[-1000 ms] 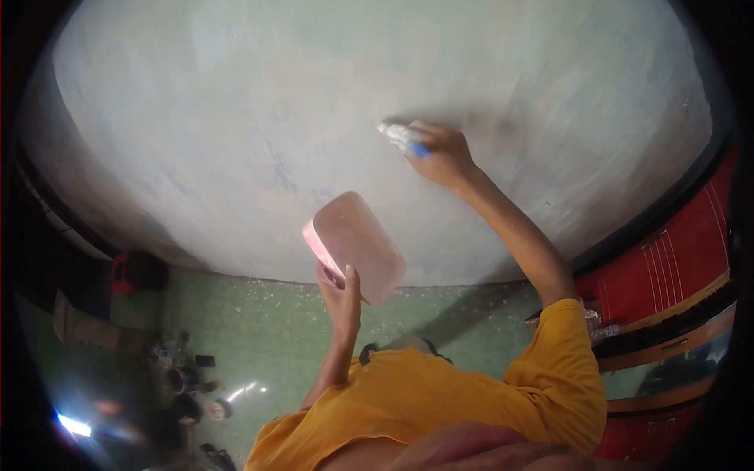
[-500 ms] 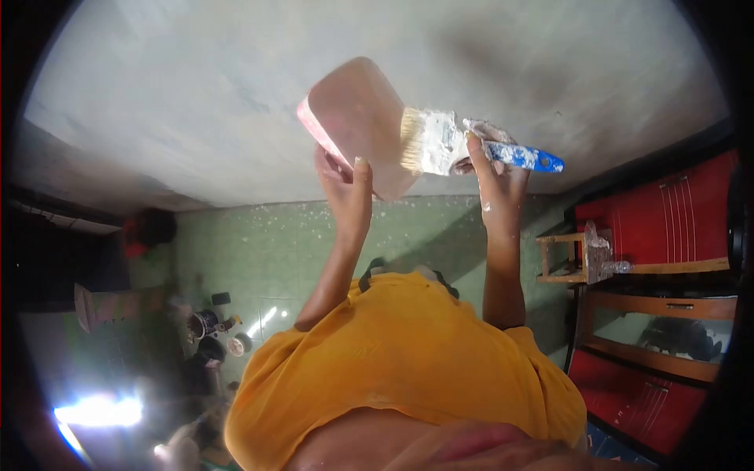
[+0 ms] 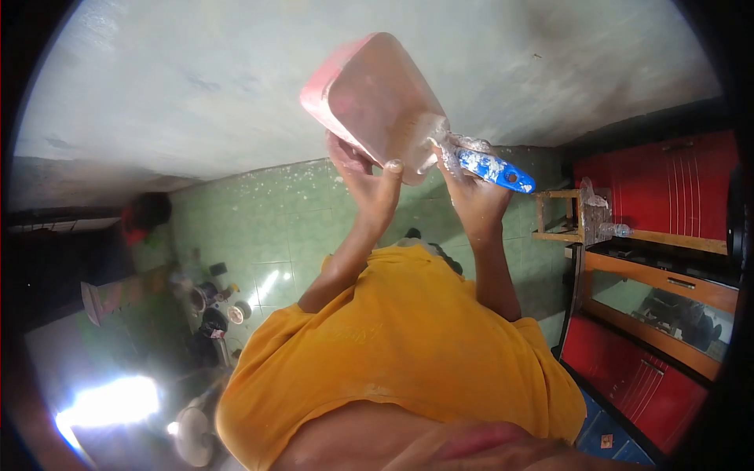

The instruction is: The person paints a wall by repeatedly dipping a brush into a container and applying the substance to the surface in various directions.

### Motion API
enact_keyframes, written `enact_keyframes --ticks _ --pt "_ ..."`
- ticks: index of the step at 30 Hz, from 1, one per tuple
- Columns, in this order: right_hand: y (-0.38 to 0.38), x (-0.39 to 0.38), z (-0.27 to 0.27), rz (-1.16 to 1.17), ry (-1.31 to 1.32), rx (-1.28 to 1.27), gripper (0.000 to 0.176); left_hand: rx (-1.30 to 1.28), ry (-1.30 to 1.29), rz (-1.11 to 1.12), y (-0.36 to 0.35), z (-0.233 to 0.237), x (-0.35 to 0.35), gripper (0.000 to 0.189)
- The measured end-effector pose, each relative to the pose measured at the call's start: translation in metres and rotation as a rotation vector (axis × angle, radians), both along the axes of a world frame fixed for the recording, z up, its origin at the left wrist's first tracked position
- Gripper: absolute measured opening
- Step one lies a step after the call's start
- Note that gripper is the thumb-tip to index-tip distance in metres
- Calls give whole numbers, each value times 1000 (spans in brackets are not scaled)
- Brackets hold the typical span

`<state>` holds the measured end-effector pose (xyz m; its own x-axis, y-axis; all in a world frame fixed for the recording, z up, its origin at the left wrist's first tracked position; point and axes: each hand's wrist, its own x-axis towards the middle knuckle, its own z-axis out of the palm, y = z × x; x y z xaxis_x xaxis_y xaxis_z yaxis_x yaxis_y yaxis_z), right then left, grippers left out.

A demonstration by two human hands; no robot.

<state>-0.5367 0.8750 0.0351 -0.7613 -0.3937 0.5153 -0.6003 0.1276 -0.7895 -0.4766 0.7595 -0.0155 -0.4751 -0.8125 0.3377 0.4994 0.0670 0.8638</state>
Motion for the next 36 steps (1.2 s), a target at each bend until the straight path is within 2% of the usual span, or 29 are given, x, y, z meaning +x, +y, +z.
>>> enact_keyframes --ticks 8,9,11,12,14,17,21,27,36 --pt "44 -20 -15 7 80 48 24 -43 27 63 54 -10 -16 111" --pt "16 -17 -21 10 77 62 25 -18 13 70 28 -18 -13 111" --pt "13 -18 -22 19 87 51 25 -7 17 73 27 -22 -12 112" --pt "38 -24 -19 16 72 48 24 -17 19 74 50 -19 -17 112" --pt "41 -26 -24 10 48 70 24 -37 48 91 48 -25 -18 112" --pt "48 -36 -43 3 -7 -119 22 -38 42 100 47 -27 -20 113" --pt "75 -37 -42 -83 -436 -391 14 43 36 120 66 -14 -25 114" --pt "79 -46 -46 -229 -424 -432 13 60 33 112 69 -15 -33 115" --pt "80 -56 -33 -295 -389 -335 14 45 44 143 66 -12 -41 103"
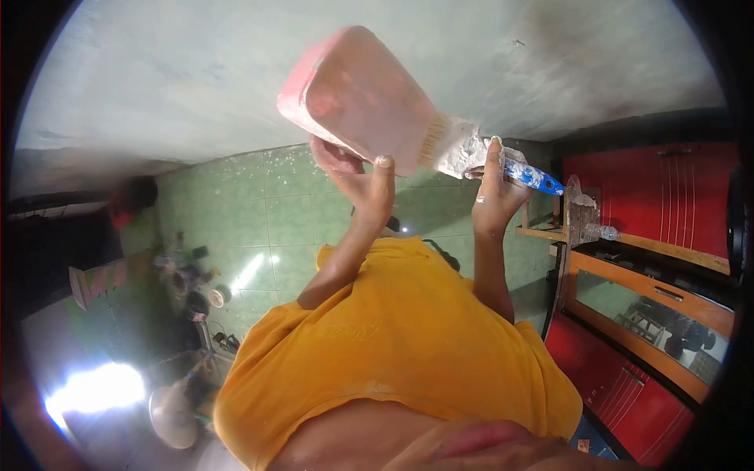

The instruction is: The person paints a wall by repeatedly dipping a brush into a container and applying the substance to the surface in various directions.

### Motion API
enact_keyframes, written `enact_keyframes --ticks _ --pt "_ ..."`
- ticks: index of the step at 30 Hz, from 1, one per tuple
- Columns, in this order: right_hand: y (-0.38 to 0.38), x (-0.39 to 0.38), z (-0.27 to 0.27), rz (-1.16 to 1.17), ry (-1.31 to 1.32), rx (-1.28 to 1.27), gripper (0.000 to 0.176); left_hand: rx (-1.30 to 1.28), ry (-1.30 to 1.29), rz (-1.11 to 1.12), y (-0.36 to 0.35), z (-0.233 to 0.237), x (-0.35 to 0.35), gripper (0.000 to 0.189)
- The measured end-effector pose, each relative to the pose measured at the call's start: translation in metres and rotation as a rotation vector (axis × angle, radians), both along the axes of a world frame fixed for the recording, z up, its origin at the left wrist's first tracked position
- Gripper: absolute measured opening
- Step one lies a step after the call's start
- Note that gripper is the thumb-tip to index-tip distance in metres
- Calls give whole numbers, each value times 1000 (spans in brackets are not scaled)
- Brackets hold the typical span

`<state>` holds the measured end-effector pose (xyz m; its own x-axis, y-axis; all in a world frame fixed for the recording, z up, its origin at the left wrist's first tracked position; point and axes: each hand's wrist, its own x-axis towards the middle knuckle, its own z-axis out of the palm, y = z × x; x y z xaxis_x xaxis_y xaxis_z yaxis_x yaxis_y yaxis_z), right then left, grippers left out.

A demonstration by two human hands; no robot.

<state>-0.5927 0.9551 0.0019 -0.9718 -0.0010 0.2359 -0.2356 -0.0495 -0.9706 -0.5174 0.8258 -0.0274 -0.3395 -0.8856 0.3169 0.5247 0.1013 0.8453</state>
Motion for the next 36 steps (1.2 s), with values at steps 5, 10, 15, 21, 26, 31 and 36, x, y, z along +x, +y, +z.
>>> enact_keyframes --ticks 5,10,15,21,26,31,36 --pt "-7 -20 -4 -27 10 53 15 -7 -31 76 -13 11 -2 98" --pt "0 -13 3 71 -246 -383 14 -9 73 87 -3 12 22 95" --pt "-42 -60 3 289 -504 -717 20 -19 13 145 -48 17 0 87" --pt "-80 -109 101 462 71 -538 28 -27 -93 182 -73 10 15 78" --pt "-132 -118 282 26 1542 220 25 23 51 145 -85 2 21 77" --pt "-175 -140 371 -231 1865 626 21 -9 65 163 -92 6 16 76" --pt "-206 -172 291 -211 1771 1260 30 33 65 176 -93 2 20 77"
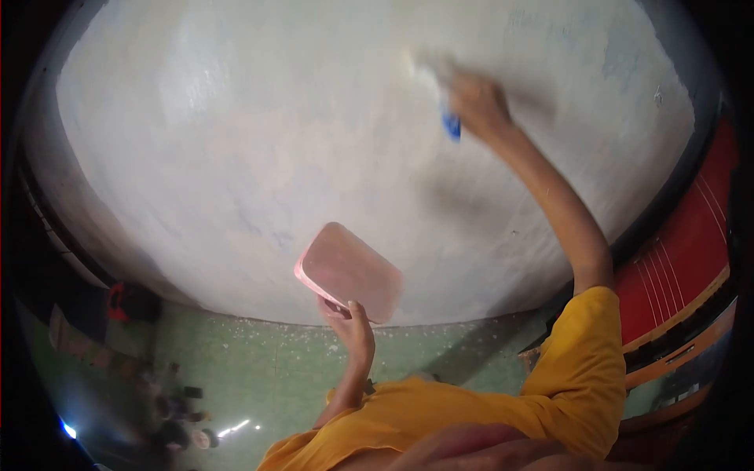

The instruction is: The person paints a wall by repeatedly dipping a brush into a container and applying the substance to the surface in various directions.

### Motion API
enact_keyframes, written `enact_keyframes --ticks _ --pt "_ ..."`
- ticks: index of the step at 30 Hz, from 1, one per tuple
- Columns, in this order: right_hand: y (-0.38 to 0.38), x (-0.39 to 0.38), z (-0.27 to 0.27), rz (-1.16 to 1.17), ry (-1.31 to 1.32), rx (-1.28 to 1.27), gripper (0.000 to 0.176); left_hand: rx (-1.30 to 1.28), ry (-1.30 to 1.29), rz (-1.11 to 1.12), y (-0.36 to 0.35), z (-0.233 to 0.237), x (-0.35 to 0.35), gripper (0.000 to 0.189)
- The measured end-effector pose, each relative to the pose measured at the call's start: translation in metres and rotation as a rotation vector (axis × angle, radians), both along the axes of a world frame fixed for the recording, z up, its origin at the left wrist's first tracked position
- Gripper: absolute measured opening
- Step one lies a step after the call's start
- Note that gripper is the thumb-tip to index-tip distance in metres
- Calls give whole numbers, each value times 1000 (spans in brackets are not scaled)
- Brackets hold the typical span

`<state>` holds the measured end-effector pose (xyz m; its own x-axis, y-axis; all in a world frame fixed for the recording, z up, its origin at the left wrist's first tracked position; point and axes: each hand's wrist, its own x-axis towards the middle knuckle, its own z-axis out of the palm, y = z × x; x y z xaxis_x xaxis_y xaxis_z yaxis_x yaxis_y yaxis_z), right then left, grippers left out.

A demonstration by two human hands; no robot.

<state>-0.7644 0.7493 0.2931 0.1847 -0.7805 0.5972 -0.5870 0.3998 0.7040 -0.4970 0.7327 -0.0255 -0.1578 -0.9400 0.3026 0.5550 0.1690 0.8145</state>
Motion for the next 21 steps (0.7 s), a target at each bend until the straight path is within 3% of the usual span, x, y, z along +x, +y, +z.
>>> enact_keyframes --ticks 2,4,5,7,9,11,13,16,19,21 --pt "6 5 -54 279 -85 85 27 16 5 1 0 4 2 76" --pt "15 10 -80 310 -394 286 19 44 8 -26 1 3 6 76" --pt "18 6 -77 275 -402 265 17 42 2 -26 1 0 8 76" --pt "17 -3 -45 210 -406 220 13 34 0 -21 -1 -5 6 76" --pt "11 19 35 -37 -615 11 9 64 -11 -23 1 -7 8 76" --pt "5 -10 105 123 -418 -163 14 79 -25 -19 1 -8 5 76" --pt "10 26 173 52 -450 -307 14 84 -43 -11 2 -10 4 76" --pt "7 39 210 181 -182 -422 23 82 -44 -38 3 -3 8 77" --pt "0 15 168 393 -119 -259 24 115 -69 -24 5 -6 9 77" --pt "-7 -29 93 103 169 -196 3 123 -91 -8 6 -5 9 77"
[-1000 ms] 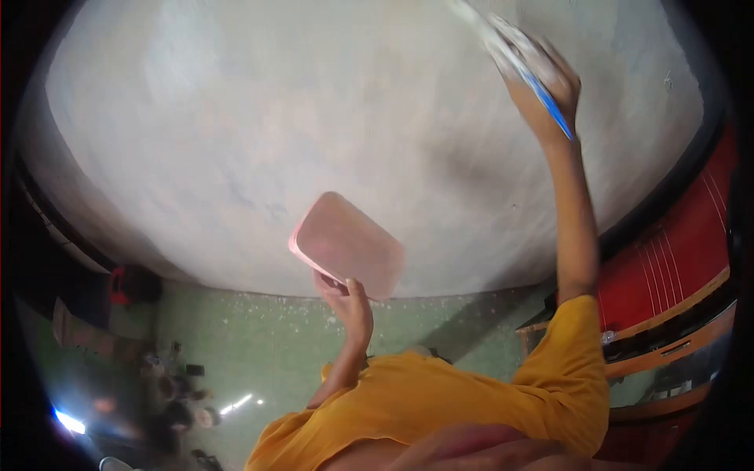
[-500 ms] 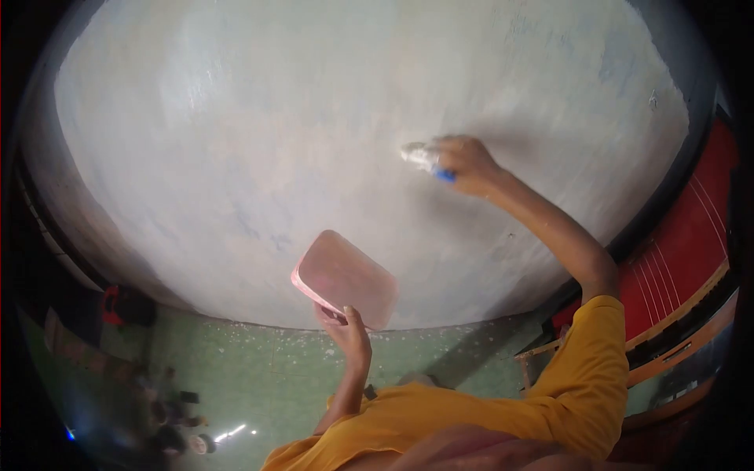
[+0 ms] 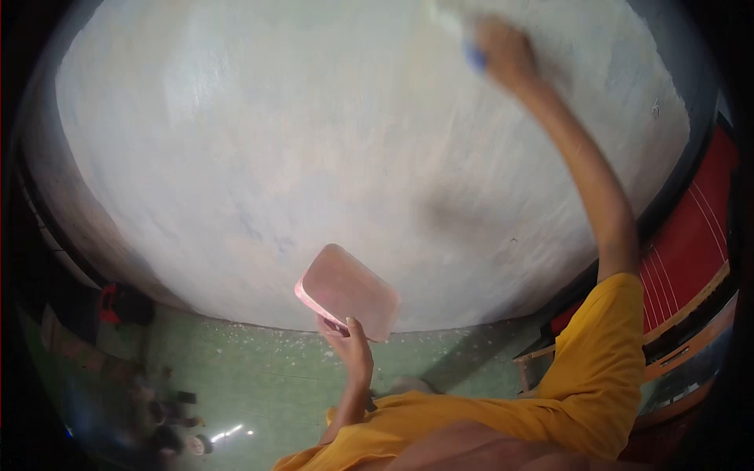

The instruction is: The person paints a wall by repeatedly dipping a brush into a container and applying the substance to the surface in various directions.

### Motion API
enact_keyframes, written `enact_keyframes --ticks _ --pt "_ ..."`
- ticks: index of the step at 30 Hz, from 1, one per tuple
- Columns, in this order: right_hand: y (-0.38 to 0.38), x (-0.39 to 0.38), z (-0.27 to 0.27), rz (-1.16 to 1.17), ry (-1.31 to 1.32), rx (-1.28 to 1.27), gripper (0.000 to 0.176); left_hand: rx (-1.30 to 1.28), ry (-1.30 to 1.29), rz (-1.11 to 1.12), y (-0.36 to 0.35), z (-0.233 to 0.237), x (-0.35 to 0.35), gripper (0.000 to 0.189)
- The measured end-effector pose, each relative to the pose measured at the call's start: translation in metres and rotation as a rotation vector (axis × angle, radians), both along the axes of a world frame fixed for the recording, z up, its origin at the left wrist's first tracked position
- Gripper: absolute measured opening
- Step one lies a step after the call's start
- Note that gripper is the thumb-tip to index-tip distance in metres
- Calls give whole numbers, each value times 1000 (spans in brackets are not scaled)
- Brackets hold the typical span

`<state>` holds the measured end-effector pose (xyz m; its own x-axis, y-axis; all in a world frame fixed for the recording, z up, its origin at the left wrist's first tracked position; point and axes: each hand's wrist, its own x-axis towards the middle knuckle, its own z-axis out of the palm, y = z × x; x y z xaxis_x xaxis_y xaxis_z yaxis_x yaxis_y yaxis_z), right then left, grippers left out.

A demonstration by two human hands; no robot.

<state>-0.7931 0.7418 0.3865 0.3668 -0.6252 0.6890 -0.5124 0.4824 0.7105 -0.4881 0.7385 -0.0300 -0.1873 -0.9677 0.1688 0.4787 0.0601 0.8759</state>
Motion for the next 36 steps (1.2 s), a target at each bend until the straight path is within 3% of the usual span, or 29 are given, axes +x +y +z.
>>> enact_keyframes --ticks 2,3,4,7,8,9,10,11,12,13,14,15,17,20,21,22,25,28,30,32,33,36 --pt "8 27 -68 -139 -193 241 6 4 -8 -3 -1 0 -2 76" --pt "11 26 -96 -57 -236 364 7 9 -7 -14 -3 -4 0 76" --pt "9 24 -123 231 -303 386 4 14 -11 -25 -2 -7 2 75" --pt "14 39 -124 201 -533 543 7 17 -27 -11 -2 -9 2 74" --pt "9 42 -102 -102 -651 527 8 15 -16 -4 -3 -10 1 74" --pt "9 29 -76 -9 -552 474 8 15 -5 3 -2 -10 0 73" --pt "4 30 -45 24 -684 290 15 12 5 10 -1 -11 1 73" --pt "-7 5 -16 -10 -627 138 19 17 -4 7 -1 -13 1 72" --pt "-3 8 17 181 -568 80 21 19 -10 5 -2 -16 1 72" --pt "4 38 46 31 -714 -27 22 24 -16 5 -3 -17 0 71" --pt "-8 19 74 162 -383 -176 25 20 -8 6 -2 -15 0 71" --pt "-4 41 90 145 -406 -243 25 15 -2 6 -2 -12 0 70" --pt "6 82 96 251 -464 -149 24 7 3 0 -3 -11 1 70" --pt "-4 23 39 153 -291 -63 17 -3 12 -11 -3 -12 0 69" --pt "-9 27 8 -98 -86 23 12 -9 18 -10 -3 -12 -1 69" --pt "-12 27 -29 -175 55 86 11 -16 21 -11 -4 -12 0 68" --pt "-4 31 -111 203 -196 369 11 23 -2 0 -4 -14 -1 67" --pt "2 45 -119 178 -504 477 11 -12 9 6 -3 -7 0 67" --pt "1 50 -67 -73 -627 482 11 -17 0 -7 -3 -6 0 68" --pt "-11 25 -13 48 -592 120 15 -16 -3 -30 -2 -4 3 68" --pt "-6 25 20 146 -539 96 17 -15 5 -42 -2 -3 3 68" --pt "-4 77 97 161 -541 -122 18 13 -19 -58 0 -3 4 69"
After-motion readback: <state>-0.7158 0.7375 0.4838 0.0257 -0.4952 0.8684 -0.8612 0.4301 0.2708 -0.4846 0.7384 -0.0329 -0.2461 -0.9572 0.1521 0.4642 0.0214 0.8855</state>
